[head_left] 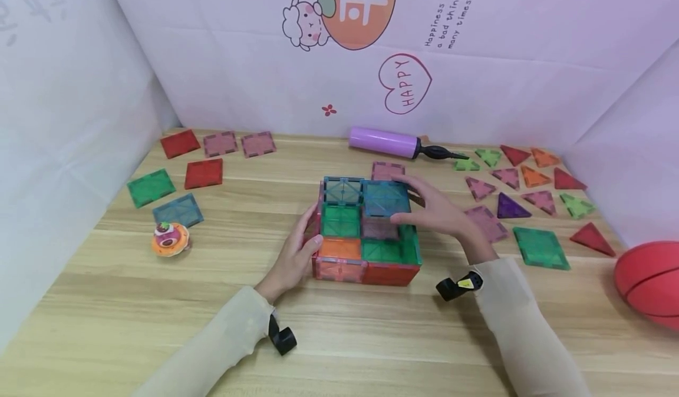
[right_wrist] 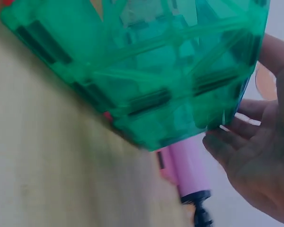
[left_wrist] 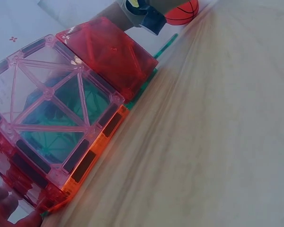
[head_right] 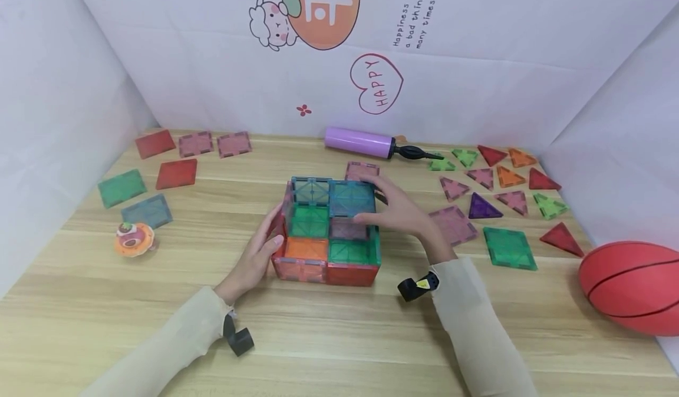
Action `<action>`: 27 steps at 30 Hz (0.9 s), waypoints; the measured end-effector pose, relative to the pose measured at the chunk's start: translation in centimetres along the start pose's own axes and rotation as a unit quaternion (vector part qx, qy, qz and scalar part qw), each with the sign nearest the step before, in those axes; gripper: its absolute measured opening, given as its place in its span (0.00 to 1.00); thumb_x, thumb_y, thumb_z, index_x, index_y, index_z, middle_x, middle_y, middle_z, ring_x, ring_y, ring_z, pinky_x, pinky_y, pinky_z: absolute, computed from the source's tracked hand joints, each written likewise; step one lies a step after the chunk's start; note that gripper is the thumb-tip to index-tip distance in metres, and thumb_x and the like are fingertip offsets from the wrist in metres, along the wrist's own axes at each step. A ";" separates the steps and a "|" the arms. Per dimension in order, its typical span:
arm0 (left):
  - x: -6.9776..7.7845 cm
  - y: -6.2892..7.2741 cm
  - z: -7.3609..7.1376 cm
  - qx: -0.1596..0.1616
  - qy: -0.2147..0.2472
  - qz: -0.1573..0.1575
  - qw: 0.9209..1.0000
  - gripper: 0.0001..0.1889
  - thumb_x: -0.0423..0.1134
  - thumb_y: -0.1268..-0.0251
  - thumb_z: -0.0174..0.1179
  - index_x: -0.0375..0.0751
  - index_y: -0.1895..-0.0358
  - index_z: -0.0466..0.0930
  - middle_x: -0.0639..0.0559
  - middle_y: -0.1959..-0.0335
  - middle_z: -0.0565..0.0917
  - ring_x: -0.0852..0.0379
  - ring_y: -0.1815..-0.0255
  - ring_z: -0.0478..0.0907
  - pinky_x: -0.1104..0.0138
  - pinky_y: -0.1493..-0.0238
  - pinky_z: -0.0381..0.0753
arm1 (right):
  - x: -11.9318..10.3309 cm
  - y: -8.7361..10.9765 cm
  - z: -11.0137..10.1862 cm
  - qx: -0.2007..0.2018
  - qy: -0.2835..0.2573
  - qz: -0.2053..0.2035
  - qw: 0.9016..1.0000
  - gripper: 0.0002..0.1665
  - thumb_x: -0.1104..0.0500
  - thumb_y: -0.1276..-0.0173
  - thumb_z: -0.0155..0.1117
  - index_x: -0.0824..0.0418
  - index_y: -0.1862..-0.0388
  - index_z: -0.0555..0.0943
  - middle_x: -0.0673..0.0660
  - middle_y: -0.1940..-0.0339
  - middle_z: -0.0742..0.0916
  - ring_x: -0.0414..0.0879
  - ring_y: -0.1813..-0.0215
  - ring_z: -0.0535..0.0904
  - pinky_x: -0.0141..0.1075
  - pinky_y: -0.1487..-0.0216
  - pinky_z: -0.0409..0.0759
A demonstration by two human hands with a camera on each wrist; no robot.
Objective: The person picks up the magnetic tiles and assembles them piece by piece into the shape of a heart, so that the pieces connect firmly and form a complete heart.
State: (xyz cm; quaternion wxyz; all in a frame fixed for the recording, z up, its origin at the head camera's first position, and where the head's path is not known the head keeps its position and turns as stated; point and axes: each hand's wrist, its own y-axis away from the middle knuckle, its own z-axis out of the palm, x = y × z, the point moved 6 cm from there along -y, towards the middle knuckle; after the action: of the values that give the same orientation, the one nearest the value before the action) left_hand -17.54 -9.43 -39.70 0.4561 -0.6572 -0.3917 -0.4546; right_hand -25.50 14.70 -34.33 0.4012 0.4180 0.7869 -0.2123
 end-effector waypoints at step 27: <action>-3.4 -7.1 -16.0 0.041 -0.361 -0.338 0.868 0.43 0.49 0.32 0.40 0.24 0.28 0.29 0.24 0.28 0.26 0.27 0.27 0.22 0.41 0.28 0.32 | 1.9 0.3 0.3 0.013 -0.087 -0.013 0.996 0.44 0.61 0.36 0.64 0.51 0.25 0.55 0.59 0.24 0.58 0.61 0.24 0.51 0.63 0.31 0.54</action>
State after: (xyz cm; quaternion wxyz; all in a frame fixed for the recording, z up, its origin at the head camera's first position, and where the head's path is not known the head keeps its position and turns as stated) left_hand -28.94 -23.14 -38.47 0.1276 -0.5833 -0.7459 -0.2953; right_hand -25.71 15.55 -36.05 0.4597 0.3930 0.7518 -0.2626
